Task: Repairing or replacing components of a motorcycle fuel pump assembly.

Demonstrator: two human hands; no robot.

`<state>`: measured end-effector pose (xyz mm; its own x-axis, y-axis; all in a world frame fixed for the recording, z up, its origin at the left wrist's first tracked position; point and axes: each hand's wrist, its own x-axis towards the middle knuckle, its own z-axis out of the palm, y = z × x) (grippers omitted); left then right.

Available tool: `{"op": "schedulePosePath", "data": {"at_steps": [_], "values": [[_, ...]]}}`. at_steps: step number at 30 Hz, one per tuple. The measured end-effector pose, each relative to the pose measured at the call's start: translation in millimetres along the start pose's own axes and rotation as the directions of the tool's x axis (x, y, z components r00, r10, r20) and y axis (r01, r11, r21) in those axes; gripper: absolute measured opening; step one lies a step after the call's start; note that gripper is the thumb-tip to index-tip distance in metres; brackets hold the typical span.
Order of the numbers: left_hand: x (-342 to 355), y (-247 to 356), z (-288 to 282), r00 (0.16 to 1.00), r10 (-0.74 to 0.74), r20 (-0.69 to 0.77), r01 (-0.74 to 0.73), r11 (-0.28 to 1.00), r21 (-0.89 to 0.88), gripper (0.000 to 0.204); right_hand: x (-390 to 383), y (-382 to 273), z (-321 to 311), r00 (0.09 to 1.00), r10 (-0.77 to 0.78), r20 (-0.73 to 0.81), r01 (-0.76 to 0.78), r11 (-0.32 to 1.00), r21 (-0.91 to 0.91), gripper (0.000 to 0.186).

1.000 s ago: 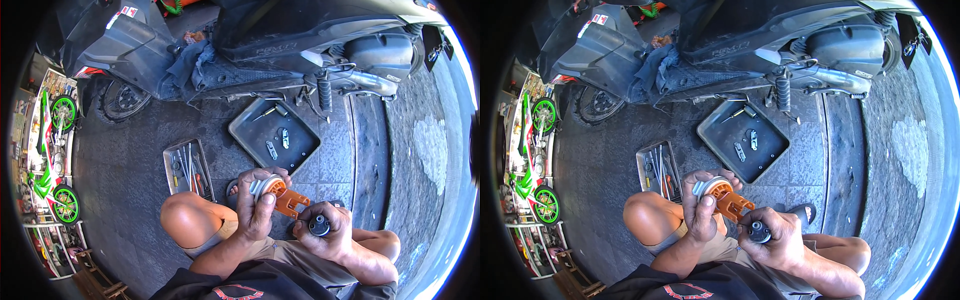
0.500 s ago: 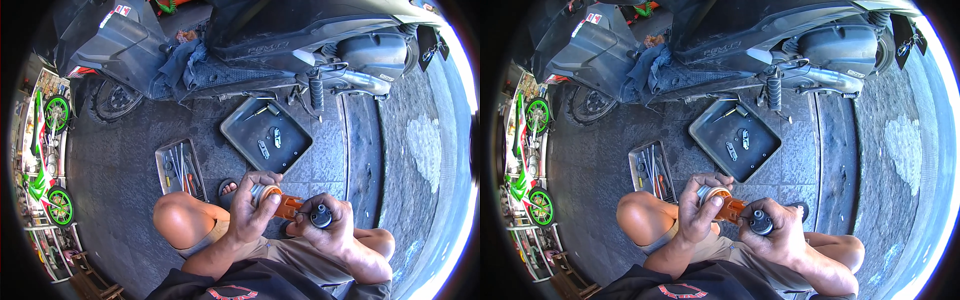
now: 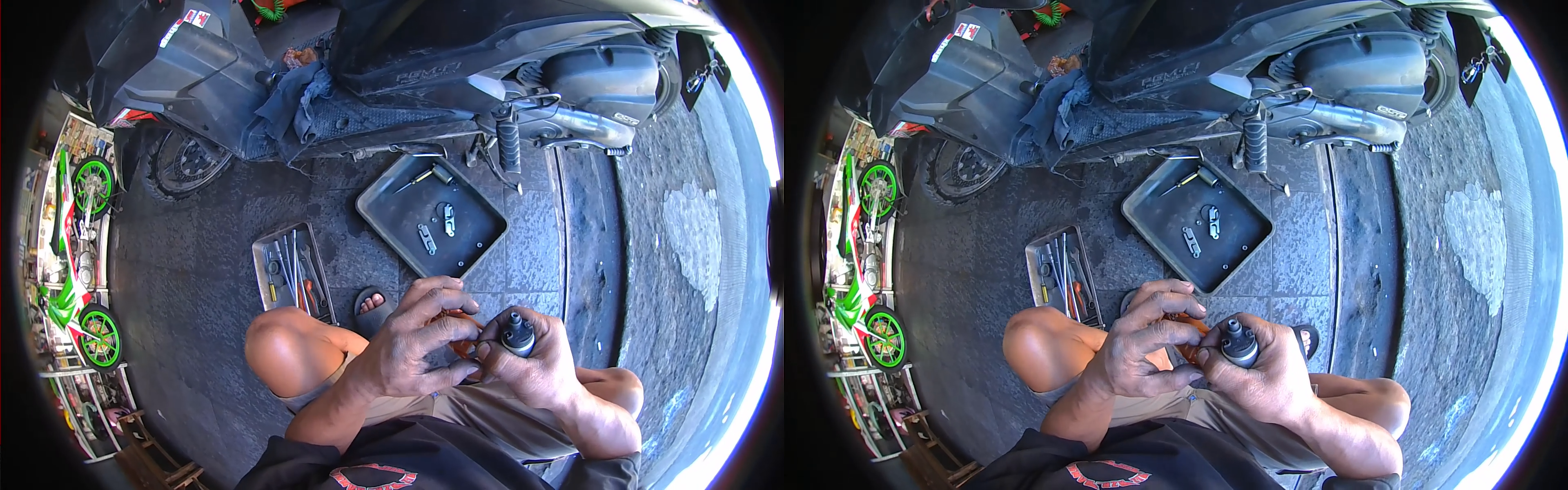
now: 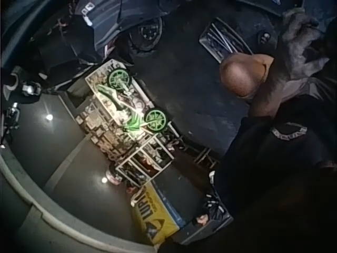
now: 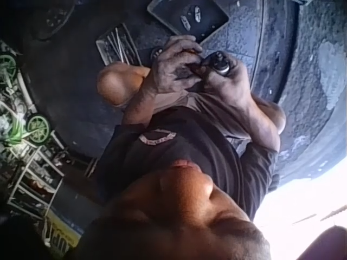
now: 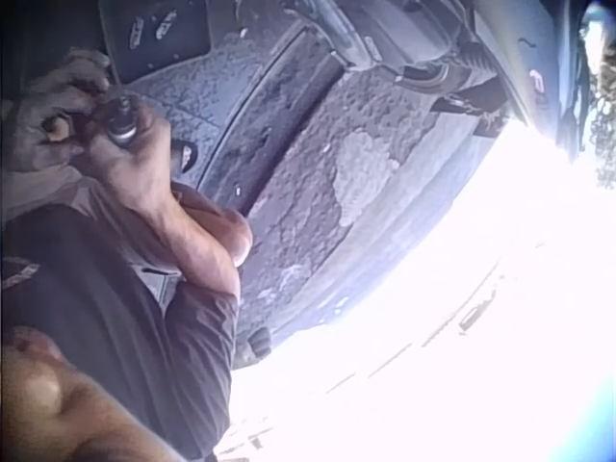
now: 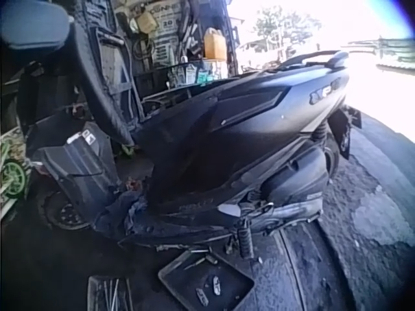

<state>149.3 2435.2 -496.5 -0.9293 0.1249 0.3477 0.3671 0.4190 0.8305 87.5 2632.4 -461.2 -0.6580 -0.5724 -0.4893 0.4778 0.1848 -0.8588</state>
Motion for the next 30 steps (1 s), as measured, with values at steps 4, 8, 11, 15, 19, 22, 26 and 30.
{"op": "schedulePosePath", "data": {"at_steps": [4,8,11,15,19,22,26,30], "values": [[8,5,-3,0.999,0.025,0.048,-0.023,0.999,-0.032,0.031,-7,-5,-3,1.0,0.007,0.022,-0.006,0.999,-0.033,0.015],[12,12,1,0.997,0.064,0.037,-0.066,0.996,0.053,0.024,-9,-7,-1,0.999,-0.048,0.008,0.049,0.996,-0.078,0.015],[9,10,4,0.985,0.169,-0.032,-0.162,0.974,0.157,0.024,-10,-13,-1,0.997,-0.056,0.049,0.062,0.99,-0.124,0.018],[5,10,-3,0.979,0.176,-0.098,-0.167,0.981,0.099,0.018,-12,-24,-10,0.994,-0.035,0.107,0.05,0.989,-0.138,0.036],[-2,1,-9,0.991,0.05,-0.127,-0.07,0.986,-0.154,0.008,-19,-14,-27,0.99,-0.087,0.115,0.1,0.989,-0.113,0.039],[-6,-3,-4,0.995,-0.085,-0.052,0.05,0.88,-0.472,0.01,-19,-16,-31,0.972,-0.072,0.224,0.102,0.987,-0.128,0.036],[-12,-6,4,0.985,-0.17,-0.022,0.103,0.69,-0.716,0.004,-15,-20,-30,0.958,-0.105,0.267,0.133,0.987,-0.087,0.045],[-14,-5,9,0.947,-0.318,0.042,0.154,0.336,-0.929,0.01,-13,-17,-28,0.963,-0.161,0.214,0.18,0.981,-0.071,0.045]]}}
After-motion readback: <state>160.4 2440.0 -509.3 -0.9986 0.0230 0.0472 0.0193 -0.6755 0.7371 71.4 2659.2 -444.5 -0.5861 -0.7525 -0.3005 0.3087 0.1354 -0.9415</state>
